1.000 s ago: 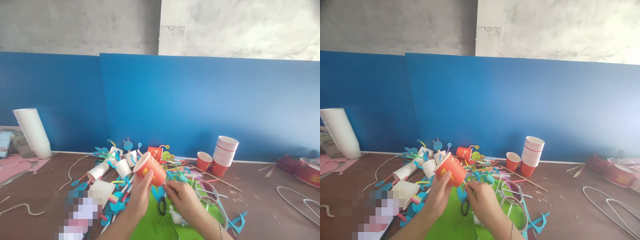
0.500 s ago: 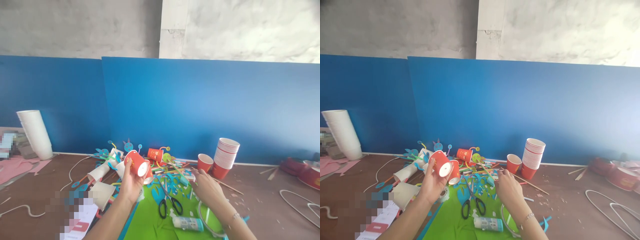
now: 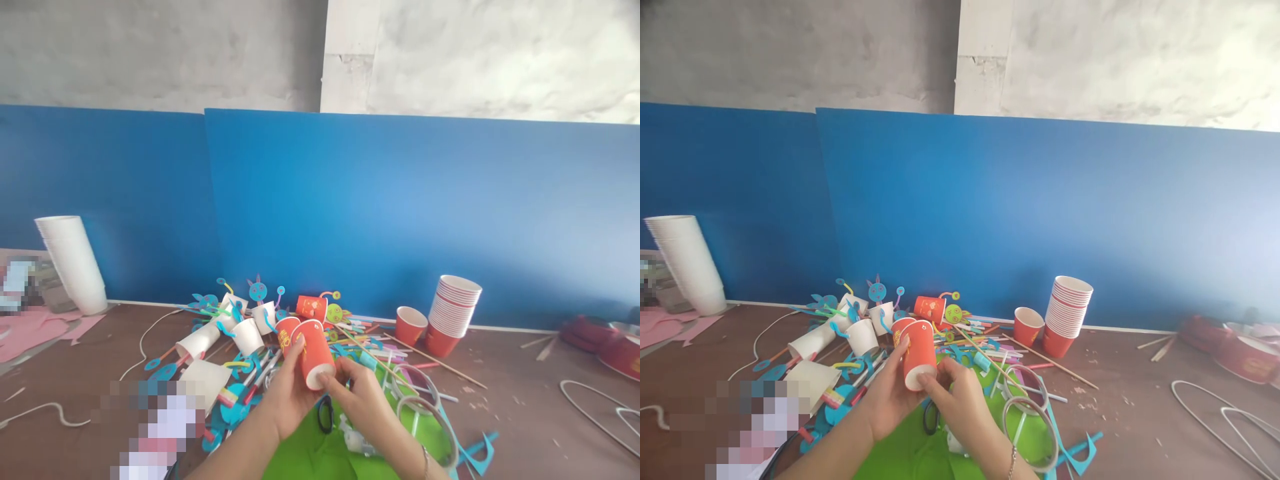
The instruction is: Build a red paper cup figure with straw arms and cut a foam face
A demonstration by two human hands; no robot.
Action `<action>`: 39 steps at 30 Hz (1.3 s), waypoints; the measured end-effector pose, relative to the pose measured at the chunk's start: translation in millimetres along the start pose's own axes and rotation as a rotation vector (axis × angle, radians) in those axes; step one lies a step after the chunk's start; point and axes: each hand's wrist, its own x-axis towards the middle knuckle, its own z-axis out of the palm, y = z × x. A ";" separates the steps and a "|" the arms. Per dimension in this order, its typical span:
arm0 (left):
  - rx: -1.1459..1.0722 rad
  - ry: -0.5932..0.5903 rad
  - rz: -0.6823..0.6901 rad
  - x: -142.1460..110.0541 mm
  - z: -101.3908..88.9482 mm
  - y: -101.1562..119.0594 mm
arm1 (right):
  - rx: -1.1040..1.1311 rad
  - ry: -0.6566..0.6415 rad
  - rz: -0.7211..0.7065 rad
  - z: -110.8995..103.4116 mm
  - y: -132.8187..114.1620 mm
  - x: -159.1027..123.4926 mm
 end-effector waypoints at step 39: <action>1.892 0.119 0.940 -7.0 -77.8 -3.3 | -0.843 -0.196 0.150 0.0 29.4 4.8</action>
